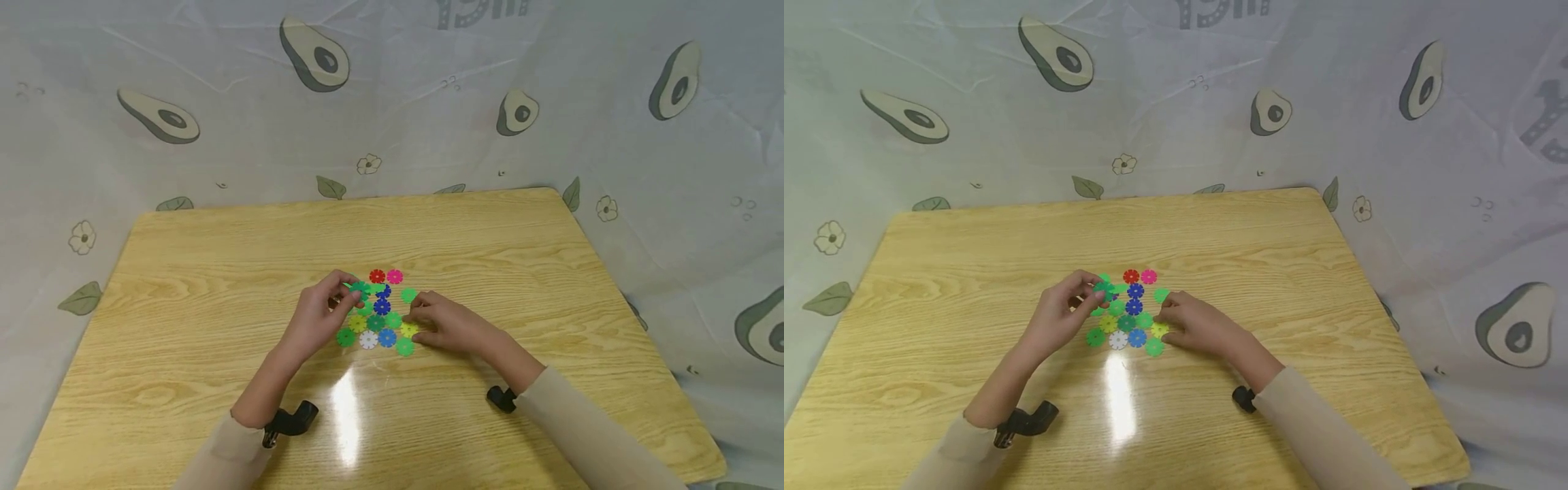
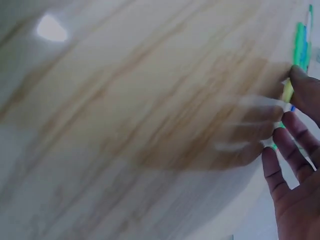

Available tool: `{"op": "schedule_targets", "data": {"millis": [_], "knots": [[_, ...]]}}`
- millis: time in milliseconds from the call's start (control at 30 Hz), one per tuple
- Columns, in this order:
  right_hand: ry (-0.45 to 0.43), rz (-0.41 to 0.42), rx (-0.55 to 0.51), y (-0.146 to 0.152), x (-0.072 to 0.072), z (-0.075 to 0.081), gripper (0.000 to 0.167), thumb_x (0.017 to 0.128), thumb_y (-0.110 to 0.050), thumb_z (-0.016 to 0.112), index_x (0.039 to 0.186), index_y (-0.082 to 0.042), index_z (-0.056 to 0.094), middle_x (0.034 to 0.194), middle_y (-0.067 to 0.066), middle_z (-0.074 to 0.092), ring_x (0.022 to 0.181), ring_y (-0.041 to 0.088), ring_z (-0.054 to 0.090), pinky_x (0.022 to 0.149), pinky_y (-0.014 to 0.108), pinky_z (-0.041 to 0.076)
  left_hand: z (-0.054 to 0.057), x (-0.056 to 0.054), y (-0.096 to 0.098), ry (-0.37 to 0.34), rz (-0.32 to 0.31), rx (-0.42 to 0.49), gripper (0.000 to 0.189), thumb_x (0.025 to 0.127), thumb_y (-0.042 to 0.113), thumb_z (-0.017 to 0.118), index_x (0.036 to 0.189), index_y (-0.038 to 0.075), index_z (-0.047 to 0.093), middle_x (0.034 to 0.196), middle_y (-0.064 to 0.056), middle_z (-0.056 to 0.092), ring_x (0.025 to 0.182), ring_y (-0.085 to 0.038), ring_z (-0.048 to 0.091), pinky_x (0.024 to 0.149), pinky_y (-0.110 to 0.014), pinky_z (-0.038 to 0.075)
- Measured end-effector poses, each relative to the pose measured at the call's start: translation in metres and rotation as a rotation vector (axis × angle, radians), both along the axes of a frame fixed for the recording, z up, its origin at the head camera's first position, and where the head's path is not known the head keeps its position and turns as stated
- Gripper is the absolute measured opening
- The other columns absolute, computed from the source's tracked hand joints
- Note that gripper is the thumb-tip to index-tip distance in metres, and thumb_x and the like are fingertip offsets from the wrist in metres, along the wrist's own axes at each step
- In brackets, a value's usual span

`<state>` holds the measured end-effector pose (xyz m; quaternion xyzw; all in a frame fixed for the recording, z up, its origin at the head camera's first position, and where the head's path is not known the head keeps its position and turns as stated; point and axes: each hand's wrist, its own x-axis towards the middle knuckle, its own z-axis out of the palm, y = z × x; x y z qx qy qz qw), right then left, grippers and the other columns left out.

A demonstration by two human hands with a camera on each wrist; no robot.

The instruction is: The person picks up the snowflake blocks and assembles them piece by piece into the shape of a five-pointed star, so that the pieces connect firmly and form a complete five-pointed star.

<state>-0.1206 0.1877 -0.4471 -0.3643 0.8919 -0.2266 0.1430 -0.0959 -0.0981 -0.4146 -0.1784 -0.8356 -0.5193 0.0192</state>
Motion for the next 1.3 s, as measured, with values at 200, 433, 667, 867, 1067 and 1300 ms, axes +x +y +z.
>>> {"op": "schedule_targets", "data": {"millis": [200,433,667,867,1067,1300], "knots": [[0.050,0.029,-0.002,-0.002,0.000,-0.003,0.030,0.099,-0.022,0.073,0.125,-0.007,0.074,0.118,0.005,0.066,0.106,0.017,0.061,0.094,0.035,0.058,0.000,0.000,0.002,0.004,-0.003,0.028,0.016,0.107,0.010,0.060,0.120,0.002,0.064,0.091,-0.013,0.079,0.083,-0.026,0.075,0.067,-0.023,0.056],[0.026,-0.032,0.023,-0.002,0.001,-0.001,0.027,0.098,-0.028,0.074,0.116,-0.008,0.067,0.104,0.001,0.061,0.088,0.010,0.050,0.077,0.026,0.051,0.002,0.001,0.005,-0.037,-0.033,0.070,0.017,0.110,0.010,0.053,0.124,0.001,0.057,0.090,-0.014,0.078,0.092,-0.039,0.076,0.063,-0.023,0.052],[-0.081,-0.130,-0.139,-0.010,-0.004,0.020,0.022,0.098,-0.019,0.072,0.114,-0.005,0.066,0.099,0.004,0.071,0.084,0.010,0.061,0.077,0.027,0.059,0.001,0.001,0.006,-0.082,-0.041,0.108,0.015,0.110,0.008,0.050,0.123,0.000,0.052,0.090,-0.020,0.077,0.094,-0.044,0.076,0.060,-0.023,0.048],[-0.023,-0.134,-0.307,-0.026,-0.003,0.040,0.031,0.096,-0.015,0.072,0.124,0.000,0.068,0.099,0.005,0.070,0.087,0.015,0.063,0.084,0.032,0.063,0.001,0.000,0.009,-0.088,-0.056,0.135,0.015,0.110,0.006,0.049,0.122,-0.002,0.049,0.101,-0.026,0.078,0.097,-0.046,0.075,0.069,-0.022,0.054],[0.071,-0.155,-0.429,-0.040,0.000,0.048,0.026,0.096,-0.012,0.075,0.120,-0.002,0.073,0.091,0.003,0.067,0.083,0.014,0.061,0.082,0.031,0.063,0.002,0.000,0.010,-0.102,-0.079,0.141,0.015,0.110,0.005,0.048,0.123,-0.003,0.047,0.104,-0.025,0.079,0.095,-0.046,0.075,0.073,-0.027,0.058],[0.048,-0.161,-0.478,-0.047,0.001,0.047,0.018,0.096,-0.011,0.077,0.111,-0.002,0.073,0.088,0.004,0.068,0.081,0.011,0.061,0.079,0.029,0.063,0.002,0.001,0.009,-0.116,-0.095,0.109,0.014,0.110,0.005,0.047,0.123,-0.001,0.047,0.100,-0.024,0.078,0.092,-0.041,0.074,0.073,-0.025,0.057]]}}
